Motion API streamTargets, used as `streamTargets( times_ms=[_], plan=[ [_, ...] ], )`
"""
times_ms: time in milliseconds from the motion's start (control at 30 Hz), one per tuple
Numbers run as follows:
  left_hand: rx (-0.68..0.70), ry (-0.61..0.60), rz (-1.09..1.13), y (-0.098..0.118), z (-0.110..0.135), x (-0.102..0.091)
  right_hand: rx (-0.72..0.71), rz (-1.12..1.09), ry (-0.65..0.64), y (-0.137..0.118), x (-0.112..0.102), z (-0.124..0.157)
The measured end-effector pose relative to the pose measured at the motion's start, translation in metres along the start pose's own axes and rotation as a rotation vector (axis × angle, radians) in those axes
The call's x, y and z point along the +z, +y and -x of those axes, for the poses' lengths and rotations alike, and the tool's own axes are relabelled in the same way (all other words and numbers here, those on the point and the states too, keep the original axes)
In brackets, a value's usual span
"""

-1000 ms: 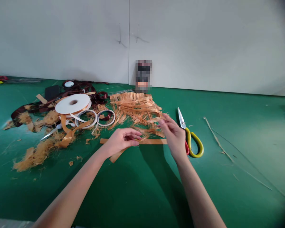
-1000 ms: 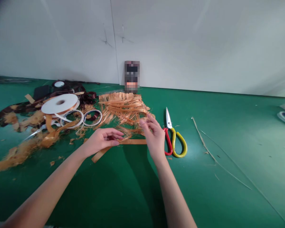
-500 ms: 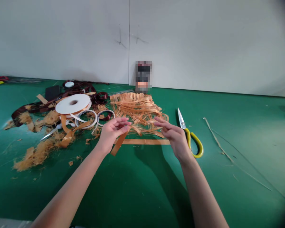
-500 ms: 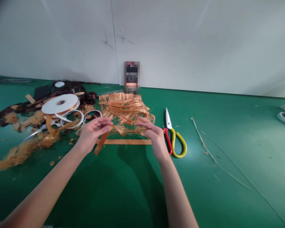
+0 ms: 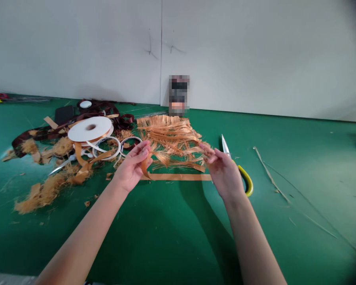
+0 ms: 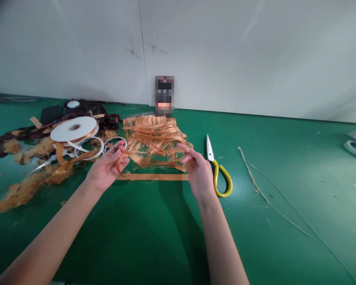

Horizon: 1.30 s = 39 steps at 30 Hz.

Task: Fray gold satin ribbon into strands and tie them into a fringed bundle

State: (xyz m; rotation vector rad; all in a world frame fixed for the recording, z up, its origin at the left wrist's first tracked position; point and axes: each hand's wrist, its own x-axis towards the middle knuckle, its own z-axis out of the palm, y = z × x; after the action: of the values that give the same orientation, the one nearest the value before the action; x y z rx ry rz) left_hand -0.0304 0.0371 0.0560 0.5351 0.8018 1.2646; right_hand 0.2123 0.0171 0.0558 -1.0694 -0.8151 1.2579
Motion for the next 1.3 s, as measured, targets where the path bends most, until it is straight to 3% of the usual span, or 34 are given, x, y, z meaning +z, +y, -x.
streamTargets(
  times_ms=[133, 233, 333, 433, 533, 600, 767, 867, 933, 1000, 1067, 1200, 1300],
  plan=[
    [-0.062, -0.003, 0.157, 0.003, 0.000, 0.000, 0.013, -0.266, -0.061, -0.005, 0.002, 0.000],
    [-0.098, -0.003, 0.158, 0.001, 0.000, -0.001, 0.045, -0.289, -0.092, -0.009, 0.006, 0.004],
    [-0.118, -0.010, 0.187, 0.001, -0.001, -0.002, 0.053, -0.160, -0.177, -0.012, 0.008, 0.009],
    [-0.121, 0.017, 0.236, 0.002, 0.000, -0.001, 0.014, 0.118, -0.238, -0.008, 0.012, 0.012],
    [-0.114, 0.038, 0.190, 0.003, 0.001, 0.001, 0.018, 0.430, -0.200, 0.002, 0.016, 0.013],
    [-0.119, 0.013, 0.167, 0.003, 0.001, 0.001, 0.059, 0.495, -0.152, 0.008, 0.017, 0.012],
    [-0.080, -0.012, 0.169, 0.001, 0.000, -0.001, 0.101, 0.338, -0.105, -0.001, 0.011, 0.009],
    [-0.058, -0.052, 0.083, 0.000, 0.000, -0.004, 0.104, 0.089, -0.112, -0.010, 0.010, 0.008],
    [-0.071, -0.087, 0.033, -0.001, 0.000, -0.005, 0.081, -0.073, -0.107, -0.009, 0.011, 0.006],
    [-0.098, -0.107, 0.006, -0.001, 0.002, -0.005, 0.008, -0.093, -0.104, -0.001, 0.011, 0.004],
    [-0.114, -0.119, -0.004, -0.001, 0.003, -0.004, -0.111, 0.069, -0.100, 0.011, 0.011, 0.002],
    [-0.117, -0.148, -0.010, -0.002, 0.004, -0.002, -0.385, 0.703, -0.030, 0.029, 0.010, 0.002],
    [-0.113, -0.154, -0.003, -0.003, 0.004, -0.001, -0.467, 0.866, 0.030, 0.028, 0.014, 0.004]
  ],
)
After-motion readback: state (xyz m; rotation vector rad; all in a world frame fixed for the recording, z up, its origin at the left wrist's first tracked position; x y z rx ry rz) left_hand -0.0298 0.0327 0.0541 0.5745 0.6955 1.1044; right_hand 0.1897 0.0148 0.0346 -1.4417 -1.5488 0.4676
